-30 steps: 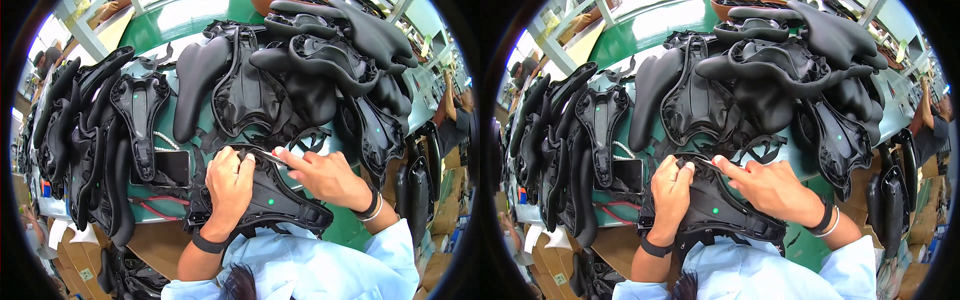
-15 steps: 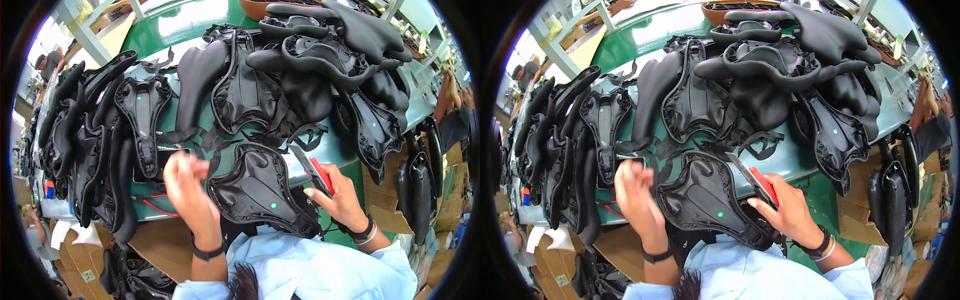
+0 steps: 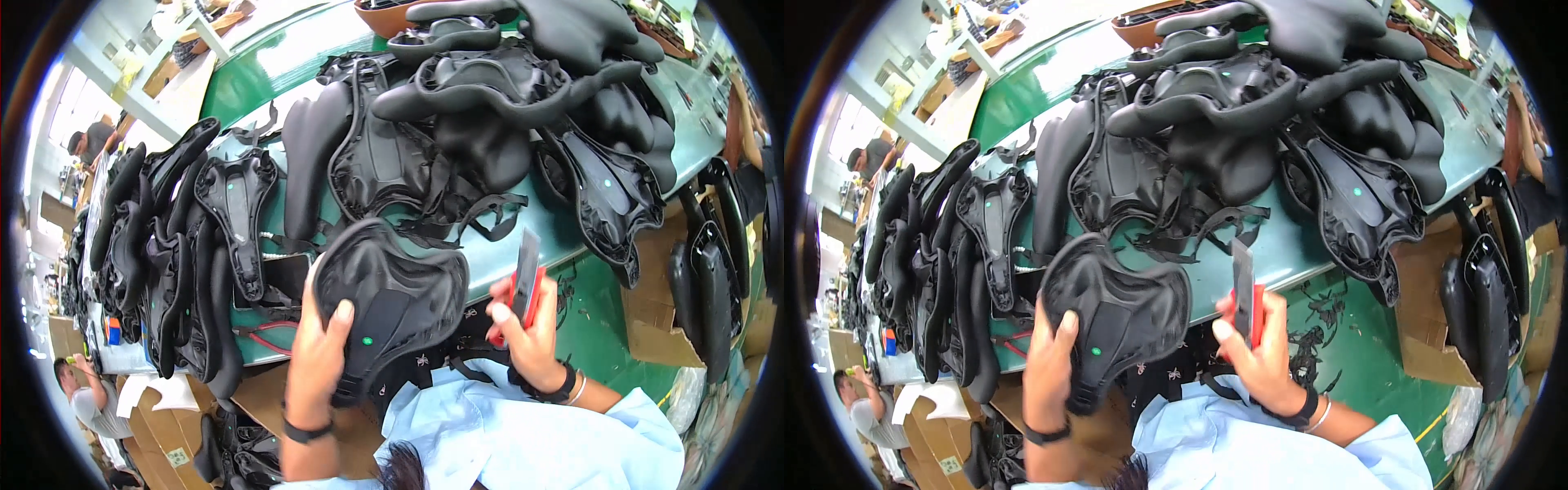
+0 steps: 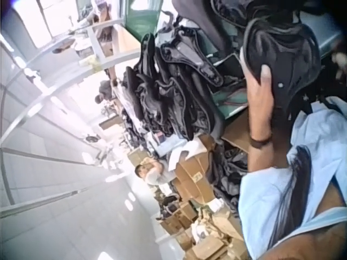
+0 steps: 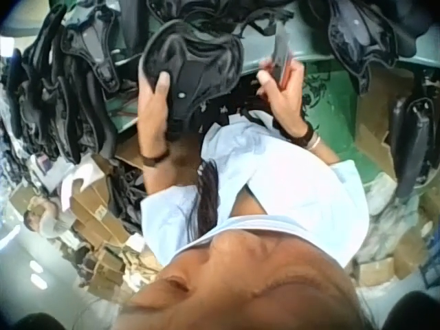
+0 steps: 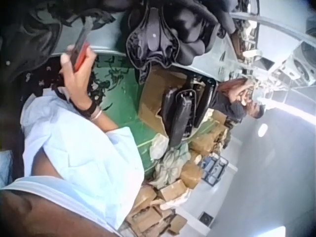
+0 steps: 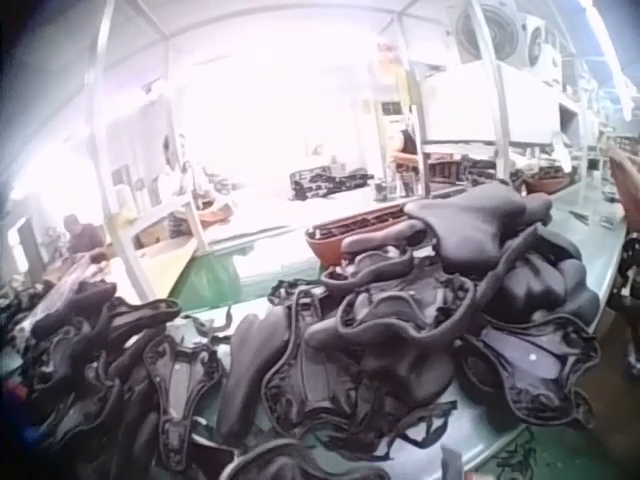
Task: The person picks up a bicycle seat from a box, trims excess material from the edges using a utility knife, and places it back into the box, repeating the process with a second seat.
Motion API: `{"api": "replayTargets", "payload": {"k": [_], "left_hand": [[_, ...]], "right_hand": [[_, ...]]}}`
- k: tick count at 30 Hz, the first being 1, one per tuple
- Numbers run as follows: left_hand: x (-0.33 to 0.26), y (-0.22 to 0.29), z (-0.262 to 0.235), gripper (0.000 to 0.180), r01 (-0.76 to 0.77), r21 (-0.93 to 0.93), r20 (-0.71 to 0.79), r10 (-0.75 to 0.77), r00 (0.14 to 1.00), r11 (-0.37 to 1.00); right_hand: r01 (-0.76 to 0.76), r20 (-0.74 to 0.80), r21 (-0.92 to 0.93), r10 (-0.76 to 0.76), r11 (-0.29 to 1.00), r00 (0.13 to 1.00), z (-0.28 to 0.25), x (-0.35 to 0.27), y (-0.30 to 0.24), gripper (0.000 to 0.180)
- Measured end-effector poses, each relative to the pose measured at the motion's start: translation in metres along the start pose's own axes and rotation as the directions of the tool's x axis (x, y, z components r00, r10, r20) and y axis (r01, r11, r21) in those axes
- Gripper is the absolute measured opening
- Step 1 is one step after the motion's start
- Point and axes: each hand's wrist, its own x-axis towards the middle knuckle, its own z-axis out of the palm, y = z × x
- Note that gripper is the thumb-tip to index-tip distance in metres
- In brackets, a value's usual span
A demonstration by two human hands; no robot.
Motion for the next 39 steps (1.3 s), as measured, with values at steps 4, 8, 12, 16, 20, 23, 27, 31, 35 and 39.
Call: {"api": "replayTargets", "payload": {"k": [4, 8, 12, 16, 20, 23, 27, 31, 35, 39], "left_hand": [[0.055, 0.004, -0.016, 0.054, -0.087, 0.533, 0.38, -0.146, 0.913, 0.841], [0.05, -0.001, 0.042, 0.02, -0.423, 0.841, 0.253, 0.445, 0.859, 0.339], [0.002, -0.01, 0.084, 0.031, -0.394, 0.836, 0.247, 0.379, 0.892, 0.383], [0.002, -0.03, 0.093, 0.024, -0.376, 0.853, 0.209, 0.423, 0.882, 0.362], [0.001, -0.038, 0.089, 0.019, -0.393, 0.77, 0.167, 0.437, 0.884, 0.503], [0.004, -0.038, 0.085, 0.018, -0.406, 0.761, 0.149, 0.473, 0.868, 0.506], [0.002, -0.037, 0.087, 0.018, -0.449, 0.753, 0.174, 0.512, 0.841, 0.481], [0.002, -0.041, 0.086, 0.018, -0.458, 0.733, 0.163, 0.523, 0.837, 0.503], [0.001, -0.042, 0.086, 0.018, -0.471, 0.722, 0.168, 0.531, 0.831, 0.508], [0.001, -0.044, 0.086, 0.018, -0.484, 0.711, 0.166, 0.546, 0.821, 0.51]], "right_hand": [[-0.034, 0.154, -0.319, 0.088, 0.947, 0.984, -0.003, 0.02, 0.001, 0.048], [-0.127, 0.137, -0.312, 0.177, 0.942, 0.975, -0.003, 0.016, 0.009, 0.049], [-0.101, 0.141, -0.317, 0.153, 0.943, 0.978, -0.011, 0.022, 0.009, 0.051], [-0.252, 0.135, -0.216, 0.284, 0.944, 0.949, -0.02, 0.021, -0.01, 0.05], [-0.046, 0.186, -0.357, 0.119, 0.933, 0.975, -0.035, -0.004, -0.013, 0.052], [0.156, 0.255, -0.517, -0.023, 0.842, 0.967, -0.04, -0.019, -0.015, 0.055], [0.1, 0.319, -0.568, 0.107, 0.817, 0.942, -0.043, -0.032, -0.02, 0.058], [0.108, 0.352, -0.62, 0.152, 0.777, 0.924, -0.042, -0.035, -0.022, 0.058], [0.132, 0.357, -0.626, 0.131, 0.768, 0.925, -0.043, -0.038, -0.025, 0.057], [0.156, 0.398, -0.672, 0.175, 0.724, 0.901, -0.037, -0.031, -0.03, 0.057]]}}
